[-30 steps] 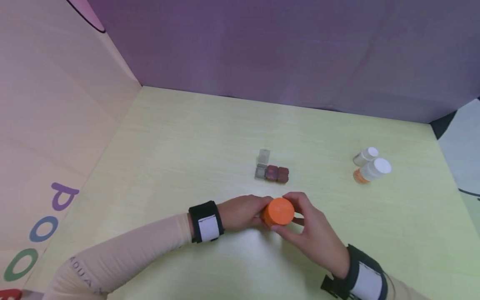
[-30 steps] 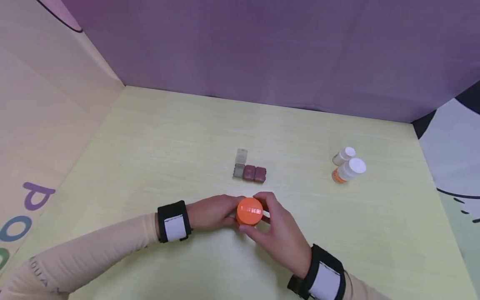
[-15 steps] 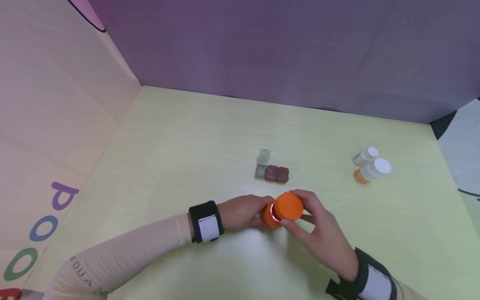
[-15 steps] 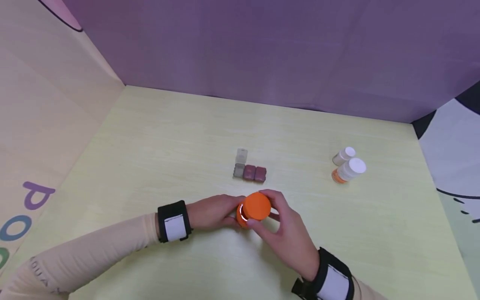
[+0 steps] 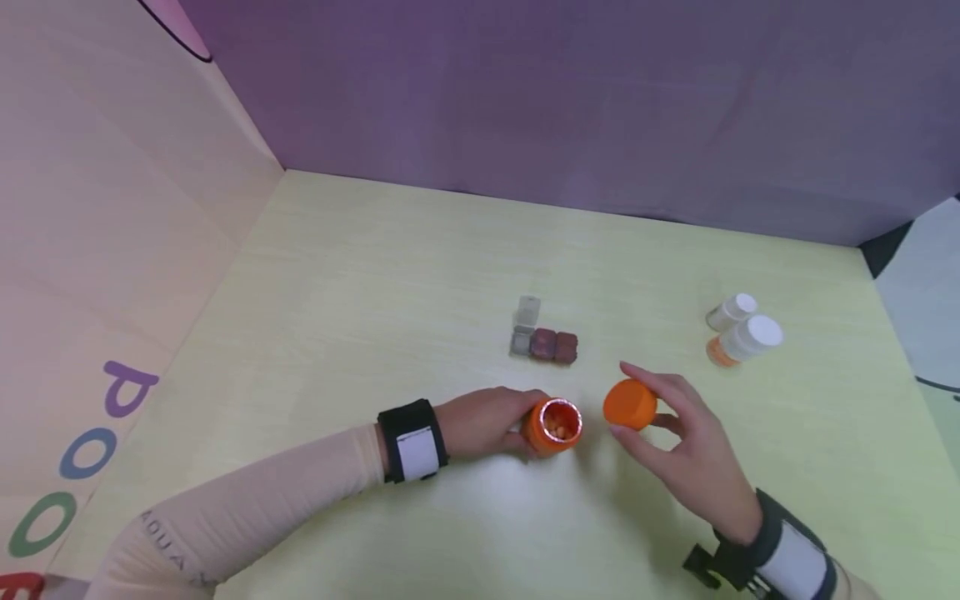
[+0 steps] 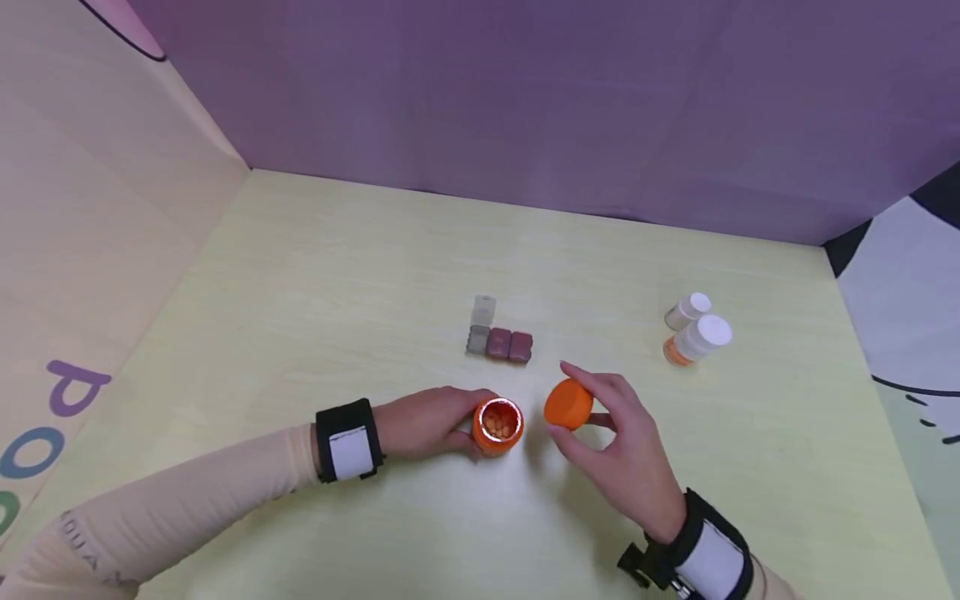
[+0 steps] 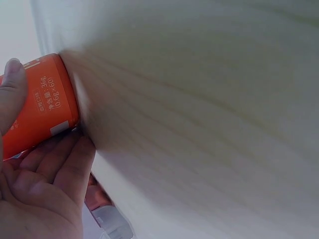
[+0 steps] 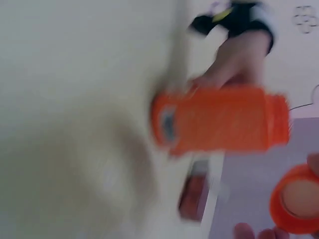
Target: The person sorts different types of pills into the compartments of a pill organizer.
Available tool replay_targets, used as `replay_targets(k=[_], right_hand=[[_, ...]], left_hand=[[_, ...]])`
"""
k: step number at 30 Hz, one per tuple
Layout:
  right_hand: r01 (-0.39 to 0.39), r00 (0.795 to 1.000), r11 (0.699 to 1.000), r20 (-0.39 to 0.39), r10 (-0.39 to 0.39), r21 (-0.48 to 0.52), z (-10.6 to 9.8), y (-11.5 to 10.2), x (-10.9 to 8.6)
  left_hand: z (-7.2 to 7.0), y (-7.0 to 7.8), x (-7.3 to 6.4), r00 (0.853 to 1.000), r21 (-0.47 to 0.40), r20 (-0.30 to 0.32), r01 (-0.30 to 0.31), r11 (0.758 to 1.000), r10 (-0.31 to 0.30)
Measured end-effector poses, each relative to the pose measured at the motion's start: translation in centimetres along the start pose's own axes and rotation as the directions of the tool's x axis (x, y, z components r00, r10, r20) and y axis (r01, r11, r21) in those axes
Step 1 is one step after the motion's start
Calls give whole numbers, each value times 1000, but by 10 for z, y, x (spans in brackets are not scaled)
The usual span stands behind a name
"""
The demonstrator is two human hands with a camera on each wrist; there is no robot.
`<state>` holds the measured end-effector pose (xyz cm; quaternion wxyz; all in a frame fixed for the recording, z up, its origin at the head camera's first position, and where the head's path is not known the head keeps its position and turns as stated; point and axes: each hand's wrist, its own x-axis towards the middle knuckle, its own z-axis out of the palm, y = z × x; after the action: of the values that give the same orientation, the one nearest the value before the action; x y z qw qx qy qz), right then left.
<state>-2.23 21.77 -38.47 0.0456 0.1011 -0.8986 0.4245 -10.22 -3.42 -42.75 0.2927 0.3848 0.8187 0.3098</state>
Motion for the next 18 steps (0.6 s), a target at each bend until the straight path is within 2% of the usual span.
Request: replay_targets(k=[3, 6, 9, 13, 18], right_hand=[[16, 999, 975, 48, -5, -222, -4, 9, -1], [-8, 993, 930, 108, 52, -369, -7, 16, -4], [-64, 976, 901, 161, 146, -429, -7, 20, -6], [-72, 961, 862, 198, 195, -502, -6, 26, -10], [-79, 949, 853, 224, 222, -515, -3, 30, -12]], left_hand=[[0, 0, 0, 1000, 9, -6, -5, 1000, 5], [0, 1, 0, 1000, 11, -7, -1, 1000, 2], [0, 2, 0, 1000, 10, -7, 2, 1000, -2], [0, 2, 0, 1000, 7, -7, 1, 1000, -1], [0, 2, 0, 1000, 13, -4, -5, 1000, 5]])
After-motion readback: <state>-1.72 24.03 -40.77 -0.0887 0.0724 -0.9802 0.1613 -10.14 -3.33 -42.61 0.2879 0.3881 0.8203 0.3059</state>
